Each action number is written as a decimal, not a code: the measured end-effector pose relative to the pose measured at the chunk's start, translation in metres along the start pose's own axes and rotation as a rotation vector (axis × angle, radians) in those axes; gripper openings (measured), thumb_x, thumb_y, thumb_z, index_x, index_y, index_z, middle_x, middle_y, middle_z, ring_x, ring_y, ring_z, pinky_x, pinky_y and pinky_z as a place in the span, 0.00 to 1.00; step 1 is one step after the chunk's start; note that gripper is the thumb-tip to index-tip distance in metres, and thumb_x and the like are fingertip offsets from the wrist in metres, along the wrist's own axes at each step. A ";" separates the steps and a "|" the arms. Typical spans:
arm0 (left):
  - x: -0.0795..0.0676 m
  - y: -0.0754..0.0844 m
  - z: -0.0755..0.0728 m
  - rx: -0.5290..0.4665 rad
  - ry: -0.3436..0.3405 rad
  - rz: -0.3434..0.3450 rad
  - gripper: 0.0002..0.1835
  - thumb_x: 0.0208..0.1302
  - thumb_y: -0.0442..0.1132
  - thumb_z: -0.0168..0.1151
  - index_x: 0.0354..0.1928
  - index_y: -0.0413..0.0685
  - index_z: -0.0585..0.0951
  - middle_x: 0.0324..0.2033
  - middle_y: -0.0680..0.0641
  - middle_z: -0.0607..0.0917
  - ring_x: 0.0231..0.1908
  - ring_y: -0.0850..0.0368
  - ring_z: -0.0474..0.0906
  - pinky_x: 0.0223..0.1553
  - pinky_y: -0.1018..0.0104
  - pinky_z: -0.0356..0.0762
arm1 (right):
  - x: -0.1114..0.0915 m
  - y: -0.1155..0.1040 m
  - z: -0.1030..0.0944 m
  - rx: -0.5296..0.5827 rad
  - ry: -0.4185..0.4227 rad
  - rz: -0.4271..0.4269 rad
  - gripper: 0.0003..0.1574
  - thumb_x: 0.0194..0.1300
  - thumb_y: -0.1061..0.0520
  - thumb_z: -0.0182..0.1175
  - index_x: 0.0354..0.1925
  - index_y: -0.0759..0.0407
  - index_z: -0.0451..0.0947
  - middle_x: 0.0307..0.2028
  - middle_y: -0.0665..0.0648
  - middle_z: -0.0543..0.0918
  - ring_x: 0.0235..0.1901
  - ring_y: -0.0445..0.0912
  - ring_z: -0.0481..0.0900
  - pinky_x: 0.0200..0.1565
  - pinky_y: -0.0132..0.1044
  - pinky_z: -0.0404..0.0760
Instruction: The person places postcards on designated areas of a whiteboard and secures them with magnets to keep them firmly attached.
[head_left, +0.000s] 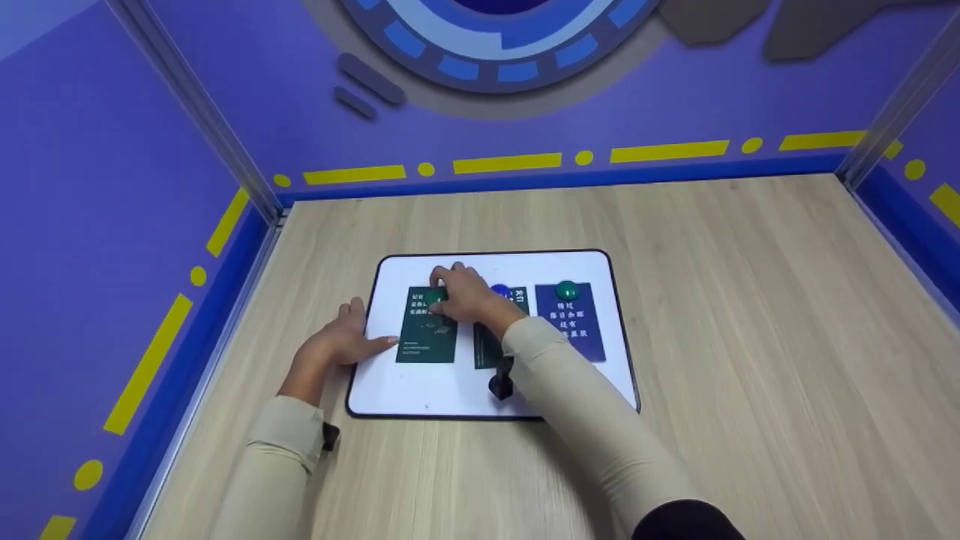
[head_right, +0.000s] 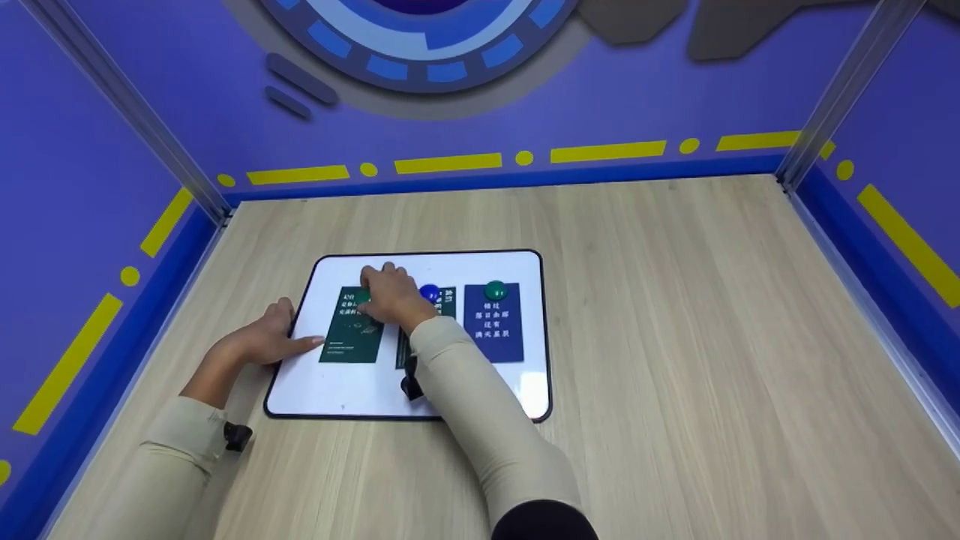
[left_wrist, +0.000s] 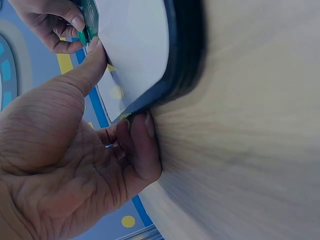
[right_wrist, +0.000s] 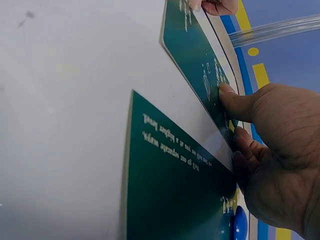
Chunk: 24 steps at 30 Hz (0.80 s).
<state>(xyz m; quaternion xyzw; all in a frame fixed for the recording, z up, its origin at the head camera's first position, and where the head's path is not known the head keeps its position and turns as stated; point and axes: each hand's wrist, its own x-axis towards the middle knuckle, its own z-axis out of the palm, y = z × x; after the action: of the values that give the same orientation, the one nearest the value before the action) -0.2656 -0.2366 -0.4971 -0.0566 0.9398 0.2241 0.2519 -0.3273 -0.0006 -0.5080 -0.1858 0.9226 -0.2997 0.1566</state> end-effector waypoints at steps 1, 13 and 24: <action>0.000 0.000 0.000 -0.003 0.000 -0.001 0.64 0.73 0.64 0.64 0.85 0.34 0.33 0.85 0.27 0.38 0.84 0.26 0.43 0.83 0.34 0.48 | 0.000 0.000 0.000 0.002 0.001 0.001 0.26 0.75 0.47 0.68 0.67 0.47 0.76 0.61 0.59 0.76 0.61 0.53 0.74 0.69 0.52 0.79; -0.002 0.002 0.000 -0.013 0.000 -0.001 0.64 0.73 0.64 0.64 0.85 0.35 0.34 0.85 0.27 0.40 0.84 0.27 0.44 0.83 0.33 0.49 | 0.000 0.002 -0.001 0.005 -0.004 0.011 0.31 0.75 0.46 0.68 0.71 0.47 0.73 0.63 0.60 0.76 0.62 0.54 0.73 0.70 0.54 0.77; 0.001 0.001 -0.002 -0.012 -0.006 -0.002 0.64 0.73 0.64 0.64 0.85 0.35 0.33 0.85 0.28 0.37 0.85 0.27 0.42 0.84 0.34 0.47 | 0.002 0.000 -0.001 0.017 -0.002 0.015 0.30 0.75 0.47 0.68 0.70 0.47 0.74 0.62 0.59 0.76 0.62 0.54 0.74 0.70 0.54 0.78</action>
<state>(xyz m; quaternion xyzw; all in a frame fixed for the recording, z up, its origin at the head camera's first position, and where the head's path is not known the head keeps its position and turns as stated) -0.2671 -0.2366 -0.4959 -0.0585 0.9375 0.2298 0.2546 -0.3292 -0.0007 -0.5081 -0.1781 0.9211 -0.3062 0.1615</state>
